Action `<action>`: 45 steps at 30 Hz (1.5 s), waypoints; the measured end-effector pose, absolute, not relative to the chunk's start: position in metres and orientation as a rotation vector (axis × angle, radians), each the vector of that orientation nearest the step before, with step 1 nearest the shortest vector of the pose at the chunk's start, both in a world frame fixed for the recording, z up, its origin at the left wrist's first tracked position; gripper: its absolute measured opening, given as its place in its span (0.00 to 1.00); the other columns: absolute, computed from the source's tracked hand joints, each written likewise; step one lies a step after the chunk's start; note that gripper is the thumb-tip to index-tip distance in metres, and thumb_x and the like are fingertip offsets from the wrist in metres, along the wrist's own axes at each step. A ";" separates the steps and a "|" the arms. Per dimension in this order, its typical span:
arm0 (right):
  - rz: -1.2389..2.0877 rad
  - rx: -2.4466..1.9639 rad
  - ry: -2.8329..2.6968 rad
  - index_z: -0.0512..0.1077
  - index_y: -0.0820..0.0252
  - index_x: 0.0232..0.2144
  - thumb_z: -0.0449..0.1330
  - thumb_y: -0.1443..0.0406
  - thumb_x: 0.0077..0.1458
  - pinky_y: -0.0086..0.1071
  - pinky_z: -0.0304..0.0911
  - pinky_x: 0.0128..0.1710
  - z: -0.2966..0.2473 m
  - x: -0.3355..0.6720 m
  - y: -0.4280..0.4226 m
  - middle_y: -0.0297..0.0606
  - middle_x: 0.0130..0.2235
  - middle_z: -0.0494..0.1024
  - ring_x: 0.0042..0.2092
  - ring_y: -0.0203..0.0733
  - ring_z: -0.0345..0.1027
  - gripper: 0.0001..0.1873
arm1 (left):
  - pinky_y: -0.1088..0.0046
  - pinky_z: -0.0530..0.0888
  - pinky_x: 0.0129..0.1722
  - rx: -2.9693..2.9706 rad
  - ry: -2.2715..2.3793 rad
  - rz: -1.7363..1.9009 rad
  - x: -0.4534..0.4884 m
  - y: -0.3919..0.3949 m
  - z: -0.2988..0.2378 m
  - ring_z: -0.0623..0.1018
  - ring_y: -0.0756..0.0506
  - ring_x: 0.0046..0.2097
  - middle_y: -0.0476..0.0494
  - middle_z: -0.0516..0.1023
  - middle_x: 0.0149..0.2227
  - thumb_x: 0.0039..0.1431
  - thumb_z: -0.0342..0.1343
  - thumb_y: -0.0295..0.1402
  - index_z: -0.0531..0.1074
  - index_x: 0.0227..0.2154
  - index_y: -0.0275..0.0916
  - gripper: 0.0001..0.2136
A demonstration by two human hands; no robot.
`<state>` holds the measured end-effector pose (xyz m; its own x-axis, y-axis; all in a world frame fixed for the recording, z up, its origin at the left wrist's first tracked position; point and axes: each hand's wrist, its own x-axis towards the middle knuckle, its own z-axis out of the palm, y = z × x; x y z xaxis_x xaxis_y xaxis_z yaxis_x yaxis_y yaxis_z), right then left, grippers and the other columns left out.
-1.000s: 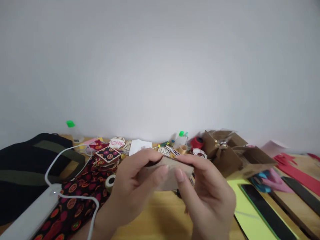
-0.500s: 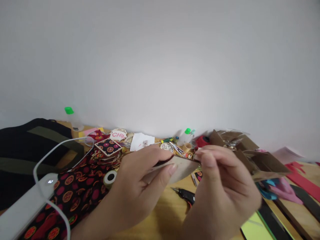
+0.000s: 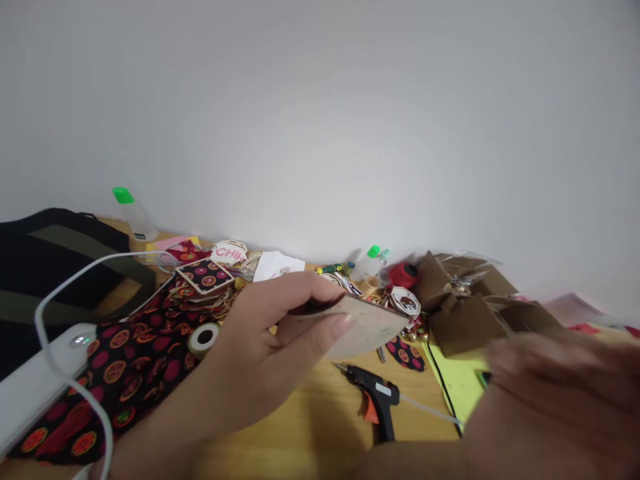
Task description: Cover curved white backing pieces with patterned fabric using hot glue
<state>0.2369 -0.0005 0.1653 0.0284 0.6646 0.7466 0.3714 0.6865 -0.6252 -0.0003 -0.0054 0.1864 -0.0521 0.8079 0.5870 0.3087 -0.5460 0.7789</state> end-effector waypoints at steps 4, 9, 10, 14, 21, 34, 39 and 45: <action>0.448 -0.907 -1.565 0.77 0.50 0.43 0.61 0.65 0.60 0.32 0.73 0.32 0.196 0.183 0.014 0.35 0.38 0.82 0.36 0.38 0.76 0.10 | 0.83 0.69 0.26 1.592 1.015 1.566 0.002 -0.004 0.184 0.72 0.54 0.30 0.53 0.73 0.29 0.61 0.59 0.31 0.74 0.32 0.42 0.01; 0.545 -0.891 -1.640 0.78 0.45 0.40 0.65 0.67 0.55 0.23 0.73 0.31 0.202 0.177 0.007 0.28 0.34 0.82 0.31 0.32 0.75 0.11 | 0.85 0.69 0.27 1.501 0.929 1.587 0.004 -0.003 0.184 0.72 0.55 0.30 0.54 0.74 0.29 0.60 0.60 0.31 0.75 0.34 0.43 0.01; 0.553 -0.896 -1.622 0.78 0.45 0.40 0.65 0.67 0.55 0.22 0.72 0.31 0.201 0.178 0.006 0.27 0.33 0.82 0.31 0.31 0.75 0.11 | 0.86 0.69 0.28 1.496 0.936 1.591 0.004 -0.003 0.184 0.72 0.55 0.31 0.55 0.73 0.29 0.60 0.60 0.30 0.75 0.34 0.44 0.01; 0.551 -0.932 -1.584 0.79 0.42 0.40 0.65 0.66 0.54 0.21 0.73 0.32 0.197 0.176 0.006 0.26 0.34 0.83 0.32 0.31 0.75 0.12 | 0.86 0.69 0.27 1.518 0.943 1.575 0.003 -0.004 0.183 0.73 0.56 0.30 0.56 0.75 0.29 0.60 0.59 0.30 0.76 0.38 0.47 0.05; 0.536 -0.918 -1.565 0.79 0.42 0.38 0.66 0.66 0.53 0.22 0.71 0.30 0.199 0.168 0.009 0.25 0.33 0.82 0.31 0.31 0.74 0.11 | 0.83 0.71 0.27 1.617 1.028 1.617 0.005 -0.005 0.184 0.75 0.54 0.30 0.56 0.78 0.31 0.60 0.57 0.29 0.76 0.38 0.46 0.06; 0.494 -0.688 -1.653 0.78 0.50 0.41 0.63 0.76 0.52 0.26 0.72 0.37 0.196 0.164 0.011 0.28 0.38 0.81 0.40 0.32 0.75 0.17 | 0.83 0.73 0.32 1.744 1.113 1.794 0.006 -0.007 0.186 0.77 0.55 0.33 0.57 0.79 0.32 0.63 0.57 0.28 0.75 0.35 0.45 0.04; 0.357 -0.615 -1.697 0.77 0.54 0.43 0.63 0.79 0.49 0.28 0.72 0.40 0.196 0.162 0.011 0.29 0.38 0.81 0.40 0.34 0.75 0.21 | 0.80 0.75 0.34 1.780 1.134 1.808 0.005 -0.008 0.184 0.78 0.54 0.34 0.57 0.80 0.33 0.63 0.56 0.28 0.75 0.36 0.46 0.06; 0.373 -0.610 -1.722 0.77 0.52 0.42 0.62 0.76 0.53 0.33 0.72 0.37 0.194 0.165 0.012 0.31 0.37 0.81 0.40 0.38 0.76 0.18 | 0.76 0.77 0.36 1.815 1.093 1.842 0.005 -0.008 0.185 0.79 0.52 0.35 0.56 0.81 0.34 0.63 0.57 0.29 0.76 0.37 0.47 0.06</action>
<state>0.1655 0.0119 0.1944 -0.1511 0.5814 0.7995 0.1981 0.8102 -0.5517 0.0051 -0.0080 0.1853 -0.1322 0.7046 0.6972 0.2741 -0.6499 0.7088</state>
